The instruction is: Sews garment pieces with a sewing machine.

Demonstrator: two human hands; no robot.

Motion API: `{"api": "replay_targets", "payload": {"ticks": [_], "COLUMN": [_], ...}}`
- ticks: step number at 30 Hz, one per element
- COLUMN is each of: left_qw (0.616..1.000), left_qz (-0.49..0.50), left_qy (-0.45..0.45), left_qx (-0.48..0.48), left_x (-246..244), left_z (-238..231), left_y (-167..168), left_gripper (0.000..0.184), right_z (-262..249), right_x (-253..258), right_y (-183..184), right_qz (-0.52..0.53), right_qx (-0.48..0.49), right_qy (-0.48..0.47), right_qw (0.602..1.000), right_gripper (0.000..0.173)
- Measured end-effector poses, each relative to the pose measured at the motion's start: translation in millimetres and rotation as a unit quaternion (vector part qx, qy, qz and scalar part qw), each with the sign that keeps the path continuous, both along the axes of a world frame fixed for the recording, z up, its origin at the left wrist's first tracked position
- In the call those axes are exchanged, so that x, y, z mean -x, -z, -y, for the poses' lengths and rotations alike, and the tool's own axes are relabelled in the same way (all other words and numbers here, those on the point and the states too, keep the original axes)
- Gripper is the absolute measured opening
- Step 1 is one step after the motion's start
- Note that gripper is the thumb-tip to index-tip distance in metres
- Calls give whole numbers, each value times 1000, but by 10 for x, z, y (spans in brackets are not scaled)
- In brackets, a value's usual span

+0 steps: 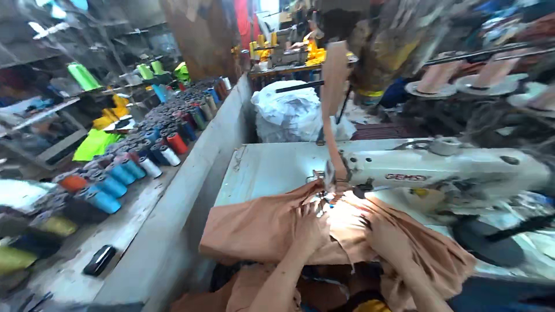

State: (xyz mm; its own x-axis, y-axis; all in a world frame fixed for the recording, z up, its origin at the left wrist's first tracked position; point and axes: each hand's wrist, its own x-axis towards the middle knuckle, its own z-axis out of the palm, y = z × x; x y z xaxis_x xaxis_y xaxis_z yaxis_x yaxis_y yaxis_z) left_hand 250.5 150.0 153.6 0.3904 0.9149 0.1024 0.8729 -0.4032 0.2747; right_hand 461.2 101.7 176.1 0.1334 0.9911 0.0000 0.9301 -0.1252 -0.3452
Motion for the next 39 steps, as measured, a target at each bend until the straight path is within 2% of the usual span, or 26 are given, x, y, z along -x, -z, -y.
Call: {"api": "replay_targets", "payload": {"ticks": [3,7,12,14,16,18,20,21,24,25,28,30,32,34,36,39], "left_qw": [999,999,998,997,997,997,996,996,1000,999,988,986,990,993,995,994], "left_qz": [18,24,-48,-39,-10,16,28,20,-12,-18,14,20,5,-5,-5,-2], "left_qy": [-1,12,25,46,66,79,79,71,-4,-44,-141,-161,-143,-116,-104,-105], "left_qx": [-29,-25,44,57,43,4,-42,-47,-15,5,60,42,18,22,2,-20], "left_x": [-28,25,119,164,209,247,253,225,28,-64,-284,-307,-257,-218,-210,-237], "left_z": [-32,-40,-174,-239,-279,-311,-340,-350,-295,-250,-162,-154,-181,-210,-220,-202], "left_y": [63,53,-12,-52,-72,-38,-9,-16,-98,-148,-191,-103,-21,-13,1,14], "left_gripper": [37,35,43,45,41,38,37,37,38,39,46,51,52,49,39,38], "right_z": [25,-169,-255,-214,-123,-82,-174,-222,-209,-233,-537,-613,-583,-543,-515,-507], "right_x": [225,717,964,978,1023,1023,939,910,946,926,606,466,422,396,400,425], "right_y": [-413,-195,-8,-243,-733,-828,-489,-424,-810,-796,62,223,142,106,115,104], "right_qz": [-44,-109,-7,-5,-31,-30,-11,-9,-15,-17,5,28,17,-5,10,45], "right_qx": [20,81,65,76,136,110,5,-16,43,39,-105,-87,-59,-78,-71,-22], "right_qy": [-27,-54,9,-11,-46,-71,-94,-102,-110,-110,-133,-159,-177,-183,-165,-134], "right_qw": [998,989,998,997,989,991,995,995,993,993,985,983,982,980,984,990], "right_gripper": [39,47,53,51,50,49,47,45,39,39,34,36,40,36,38,43]}}
